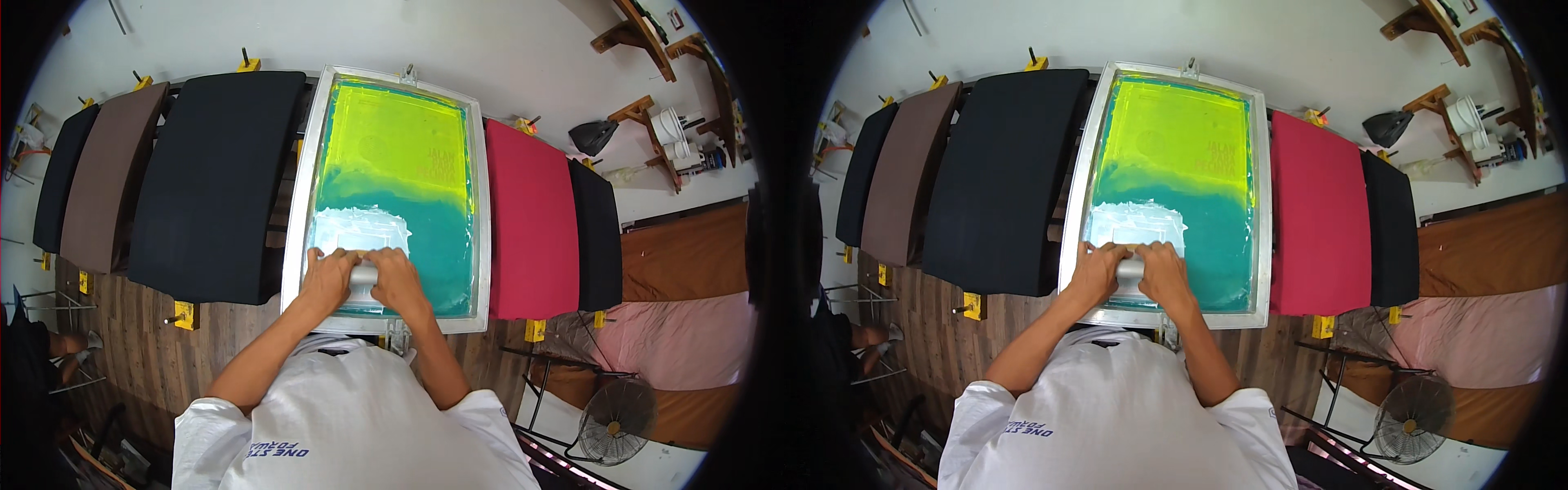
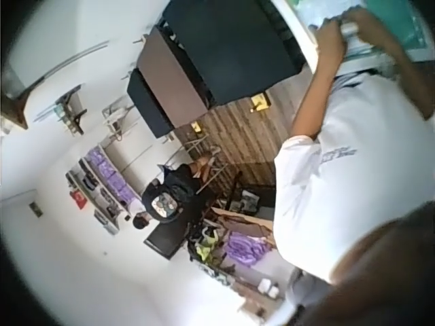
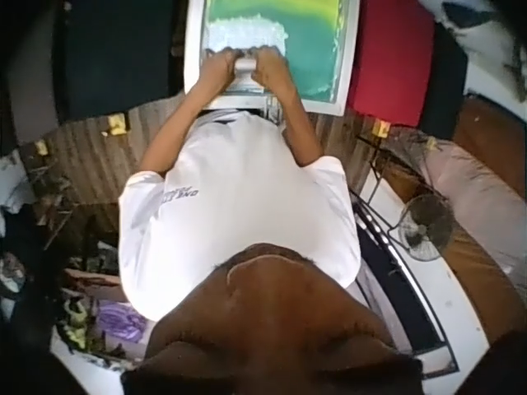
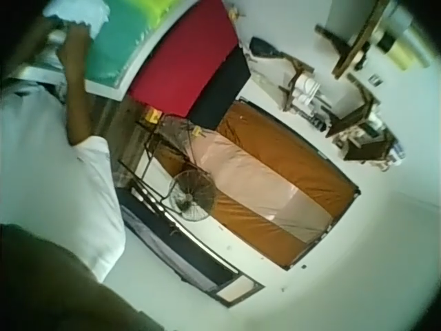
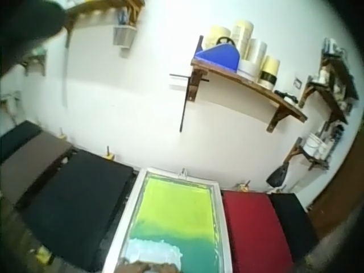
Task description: The recorder is performing screen printing on a series of garments, applying white ink through a screen onto the fabric using a squeegee and then moving to the next station.
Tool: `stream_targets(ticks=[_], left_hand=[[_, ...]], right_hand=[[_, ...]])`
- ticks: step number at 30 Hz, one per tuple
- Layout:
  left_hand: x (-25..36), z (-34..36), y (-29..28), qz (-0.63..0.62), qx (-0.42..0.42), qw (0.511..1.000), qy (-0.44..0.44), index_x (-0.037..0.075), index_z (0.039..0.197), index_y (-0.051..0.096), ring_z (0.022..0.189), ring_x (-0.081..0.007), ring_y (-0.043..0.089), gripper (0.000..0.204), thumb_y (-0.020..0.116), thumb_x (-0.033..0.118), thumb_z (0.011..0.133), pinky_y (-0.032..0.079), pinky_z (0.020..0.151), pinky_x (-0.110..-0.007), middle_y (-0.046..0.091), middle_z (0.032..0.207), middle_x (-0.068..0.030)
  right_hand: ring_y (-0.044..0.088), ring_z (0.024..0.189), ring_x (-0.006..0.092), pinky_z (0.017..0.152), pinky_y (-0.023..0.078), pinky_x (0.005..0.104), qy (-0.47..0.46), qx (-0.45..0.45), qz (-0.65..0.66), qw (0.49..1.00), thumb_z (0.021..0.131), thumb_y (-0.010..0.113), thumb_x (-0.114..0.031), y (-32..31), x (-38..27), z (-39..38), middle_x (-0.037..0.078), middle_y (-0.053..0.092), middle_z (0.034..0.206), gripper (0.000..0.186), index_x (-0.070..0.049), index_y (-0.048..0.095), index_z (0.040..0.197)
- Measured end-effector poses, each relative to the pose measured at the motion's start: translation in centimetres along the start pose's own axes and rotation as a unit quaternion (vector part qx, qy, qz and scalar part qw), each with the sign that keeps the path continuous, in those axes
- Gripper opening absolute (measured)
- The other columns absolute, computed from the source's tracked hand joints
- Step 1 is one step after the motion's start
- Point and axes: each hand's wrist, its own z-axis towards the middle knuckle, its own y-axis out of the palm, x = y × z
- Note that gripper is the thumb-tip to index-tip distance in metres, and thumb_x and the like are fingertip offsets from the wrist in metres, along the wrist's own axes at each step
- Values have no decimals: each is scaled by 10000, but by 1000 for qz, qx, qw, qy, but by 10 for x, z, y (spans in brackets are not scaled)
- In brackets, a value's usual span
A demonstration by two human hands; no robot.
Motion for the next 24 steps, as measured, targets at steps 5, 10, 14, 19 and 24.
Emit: stream_targets(ticks=[5,10,14,19,24], left_hand=[[13,-39,7,-7,-34,999,-12,60,1108,673,1005,-252,630,429,643,-61,697,348,875,-448,672,1091,-91],[19,-50,-5,-21,-87,996,-15,38,1096,675,927,-285,651,397,660,-34,706,341,887,-455,699,966,-152],[21,-15,-30,4,-180,983,-44,32,1103,679,1006,-293,634,451,620,-60,665,344,923,-470,692,1029,-143],[1,-16,4,-37,-9,999,24,43,1213,602,1172,-282,567,574,579,-130,666,327,1011,-521,621,1237,-139],[12,-66,21,14,-9,999,36,60,1292,578,1252,-260,522,682,654,-93,631,331,1015,-519,571,1331,-147]], right_hand=[[572,995,383,846,497,463,29,-21,18,999,616,638,60,5,-13,-40,177,643,1066,497,-15,653,1107],[589,1021,363,863,496,461,52,-92,13,994,636,629,50,-4,-21,-50,150,664,1063,471,-35,671,1097],[611,982,360,819,511,472,63,-134,-21,989,664,639,26,-18,-15,-20,129,675,1023,417,-87,688,1062],[565,1072,328,800,475,483,31,-17,-60,998,682,649,56,-10,-14,-17,107,608,1151,497,-85,620,1157],[524,1159,329,898,421,486,38,27,-13,999,677,602,90,20,-21,-70,108,557,1236,569,-82,575,1219]])
